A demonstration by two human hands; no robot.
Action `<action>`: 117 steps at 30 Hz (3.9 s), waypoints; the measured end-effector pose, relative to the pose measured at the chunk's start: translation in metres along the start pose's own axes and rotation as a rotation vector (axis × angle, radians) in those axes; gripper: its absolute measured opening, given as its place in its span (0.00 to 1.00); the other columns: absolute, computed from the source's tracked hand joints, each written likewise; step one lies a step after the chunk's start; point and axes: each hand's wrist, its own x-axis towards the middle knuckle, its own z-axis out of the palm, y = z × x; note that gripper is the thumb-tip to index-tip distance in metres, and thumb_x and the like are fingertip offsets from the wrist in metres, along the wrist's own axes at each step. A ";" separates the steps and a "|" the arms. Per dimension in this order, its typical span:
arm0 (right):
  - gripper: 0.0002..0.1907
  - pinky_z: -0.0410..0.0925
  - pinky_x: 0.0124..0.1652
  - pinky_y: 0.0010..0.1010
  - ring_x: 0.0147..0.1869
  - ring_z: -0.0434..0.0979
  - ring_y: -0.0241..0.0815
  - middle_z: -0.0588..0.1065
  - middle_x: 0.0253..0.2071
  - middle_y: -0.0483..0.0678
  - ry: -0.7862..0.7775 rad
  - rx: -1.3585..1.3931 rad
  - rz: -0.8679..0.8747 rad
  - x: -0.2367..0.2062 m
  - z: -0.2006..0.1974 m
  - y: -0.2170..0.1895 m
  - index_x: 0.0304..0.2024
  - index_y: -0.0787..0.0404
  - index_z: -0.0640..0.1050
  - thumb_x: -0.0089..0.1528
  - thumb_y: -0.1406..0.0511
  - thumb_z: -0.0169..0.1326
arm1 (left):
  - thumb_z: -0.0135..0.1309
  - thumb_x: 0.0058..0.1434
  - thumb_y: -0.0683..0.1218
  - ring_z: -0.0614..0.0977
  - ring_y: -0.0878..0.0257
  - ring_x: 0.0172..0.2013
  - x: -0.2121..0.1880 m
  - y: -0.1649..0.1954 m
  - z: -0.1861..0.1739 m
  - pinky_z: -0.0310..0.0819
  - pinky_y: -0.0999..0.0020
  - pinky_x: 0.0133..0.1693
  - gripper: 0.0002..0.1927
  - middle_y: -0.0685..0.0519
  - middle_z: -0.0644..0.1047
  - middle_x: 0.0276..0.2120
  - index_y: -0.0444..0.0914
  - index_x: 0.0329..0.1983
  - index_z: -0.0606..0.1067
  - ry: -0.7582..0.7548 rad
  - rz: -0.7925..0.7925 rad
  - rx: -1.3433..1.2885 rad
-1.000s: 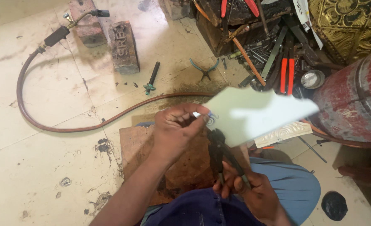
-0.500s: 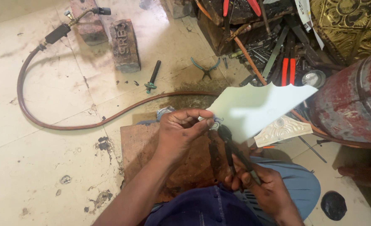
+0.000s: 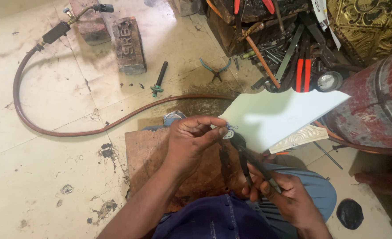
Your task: The person sits on the workshop floor and traces a pattern onto a white sheet with a pencil, then cuts the paper pattern with scissors. They hold the white sheet on their lap and cut along the marked line with hand snips, trimming the edge piece by piece.
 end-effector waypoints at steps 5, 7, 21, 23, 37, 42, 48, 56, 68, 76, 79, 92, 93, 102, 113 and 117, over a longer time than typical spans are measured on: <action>0.25 0.73 0.39 0.32 0.36 0.77 0.40 0.81 0.36 0.53 0.008 -0.064 -0.058 0.001 -0.001 0.001 0.65 0.65 0.74 0.66 0.62 0.51 | 0.60 0.61 0.31 0.84 0.66 0.40 0.000 0.002 0.000 0.82 0.71 0.47 0.09 0.49 0.84 0.39 0.31 0.45 0.82 0.012 -0.011 0.092; 0.25 0.72 0.38 0.31 0.36 0.76 0.39 0.80 0.36 0.53 0.025 -0.089 -0.048 0.001 -0.001 0.003 0.65 0.64 0.74 0.66 0.63 0.52 | 0.60 0.62 0.31 0.84 0.67 0.40 0.000 0.004 0.000 0.82 0.72 0.46 0.09 0.50 0.84 0.39 0.31 0.45 0.82 -0.003 0.001 0.104; 0.27 0.70 0.36 0.30 0.35 0.74 0.37 0.77 0.35 0.49 0.029 -0.066 -0.150 0.003 0.010 0.011 0.61 0.69 0.76 0.67 0.56 0.51 | 0.60 0.62 0.32 0.84 0.69 0.37 -0.002 0.010 0.003 0.81 0.75 0.42 0.08 0.51 0.84 0.37 0.32 0.43 0.83 0.036 -0.003 0.267; 0.29 0.69 0.35 0.31 0.34 0.73 0.38 0.75 0.34 0.49 0.053 -0.045 -0.122 0.003 0.011 0.013 0.62 0.69 0.76 0.66 0.55 0.52 | 0.60 0.62 0.32 0.84 0.69 0.38 -0.002 0.011 0.003 0.81 0.75 0.43 0.08 0.51 0.85 0.38 0.32 0.43 0.83 0.032 0.008 0.257; 0.27 0.68 0.32 0.30 0.33 0.73 0.36 0.78 0.30 0.47 0.127 -0.229 -0.024 0.001 0.010 0.003 0.58 0.65 0.79 0.64 0.53 0.53 | 0.61 0.61 0.33 0.85 0.71 0.37 -0.001 0.021 0.000 0.81 0.76 0.43 0.08 0.51 0.85 0.37 0.33 0.42 0.83 0.008 -0.018 0.332; 0.25 0.70 0.34 0.30 0.34 0.75 0.36 0.77 0.30 0.46 0.100 -0.314 -0.072 0.001 0.011 -0.003 0.55 0.64 0.80 0.64 0.54 0.52 | 0.62 0.61 0.34 0.83 0.73 0.34 -0.003 0.030 0.000 0.78 0.78 0.38 0.07 0.53 0.86 0.35 0.34 0.42 0.84 0.014 -0.055 0.441; 0.19 0.72 0.35 0.30 0.35 0.77 0.35 0.79 0.31 0.45 0.090 -0.431 -0.111 0.001 0.011 -0.012 0.46 0.66 0.81 0.65 0.57 0.55 | 0.63 0.61 0.35 0.82 0.75 0.32 -0.003 0.044 0.002 0.78 0.80 0.36 0.06 0.55 0.85 0.33 0.35 0.41 0.85 -0.023 -0.049 0.555; 0.14 0.72 0.36 0.28 0.36 0.77 0.36 0.79 0.34 0.46 0.100 -0.455 -0.143 0.000 0.014 -0.022 0.47 0.67 0.80 0.63 0.63 0.57 | 0.62 0.60 0.36 0.83 0.75 0.32 0.000 0.058 0.005 0.80 0.79 0.36 0.07 0.55 0.85 0.33 0.34 0.41 0.84 -0.117 -0.086 0.513; 0.09 0.72 0.37 0.28 0.36 0.78 0.37 0.77 0.36 0.46 0.099 -0.558 -0.224 -0.004 0.012 -0.022 0.43 0.66 0.81 0.62 0.67 0.59 | 0.65 0.55 0.40 0.82 0.74 0.28 0.004 0.084 0.015 0.78 0.77 0.33 0.06 0.56 0.86 0.29 0.38 0.37 0.85 -0.143 -0.128 0.782; 0.12 0.72 0.37 0.28 0.36 0.79 0.37 0.79 0.34 0.46 0.091 -0.538 -0.237 -0.004 0.015 -0.024 0.46 0.66 0.80 0.61 0.68 0.58 | 0.66 0.54 0.39 0.84 0.73 0.30 0.002 0.092 0.019 0.80 0.76 0.36 0.06 0.56 0.86 0.31 0.38 0.36 0.85 -0.171 -0.099 0.846; 0.14 0.72 0.36 0.28 0.36 0.79 0.37 0.79 0.34 0.46 0.075 -0.525 -0.231 -0.004 0.016 -0.026 0.49 0.67 0.80 0.60 0.69 0.58 | 0.65 0.54 0.39 0.85 0.73 0.32 0.002 0.093 0.021 0.81 0.76 0.38 0.07 0.56 0.87 0.32 0.39 0.36 0.85 -0.181 -0.137 0.817; 0.10 0.72 0.36 0.28 0.37 0.78 0.38 0.77 0.34 0.46 0.066 -0.610 -0.280 -0.005 0.010 -0.021 0.41 0.65 0.81 0.56 0.74 0.60 | 0.65 0.52 0.38 0.85 0.72 0.32 0.011 0.096 0.014 0.81 0.75 0.39 0.07 0.56 0.87 0.33 0.39 0.35 0.85 -0.273 -0.188 0.830; 0.10 0.72 0.37 0.28 0.37 0.78 0.38 0.77 0.35 0.46 0.054 -0.583 -0.277 -0.005 0.010 -0.021 0.41 0.65 0.80 0.56 0.74 0.60 | 0.65 0.52 0.39 0.85 0.72 0.32 0.011 0.096 0.014 0.82 0.75 0.39 0.07 0.56 0.87 0.32 0.39 0.35 0.85 -0.271 -0.178 0.860; 0.19 0.72 0.35 0.27 0.33 0.79 0.36 0.80 0.31 0.46 0.077 -0.605 -0.256 -0.002 0.014 -0.025 0.52 0.64 0.80 0.57 0.71 0.62 | 0.66 0.52 0.42 0.84 0.70 0.28 0.016 0.109 0.021 0.82 0.72 0.35 0.06 0.56 0.85 0.28 0.43 0.34 0.85 -0.351 -0.183 1.064; 0.18 0.72 0.37 0.29 0.35 0.78 0.39 0.79 0.30 0.50 -0.049 -0.442 -0.120 -0.012 -0.009 -0.011 0.54 0.66 0.80 0.61 0.72 0.57 | 0.64 0.55 0.44 0.88 0.69 0.35 0.025 0.102 0.016 0.81 0.71 0.44 0.06 0.58 0.87 0.36 0.41 0.37 0.84 -0.347 -0.199 0.955; 0.18 0.74 0.45 0.36 0.43 0.83 0.47 0.81 0.36 0.53 -0.146 -0.138 -0.250 -0.024 -0.036 0.012 0.57 0.67 0.78 0.65 0.70 0.55 | 0.62 0.55 0.41 0.87 0.66 0.39 0.028 0.096 -0.001 0.82 0.70 0.46 0.08 0.53 0.87 0.37 0.38 0.38 0.84 -0.229 -0.269 0.909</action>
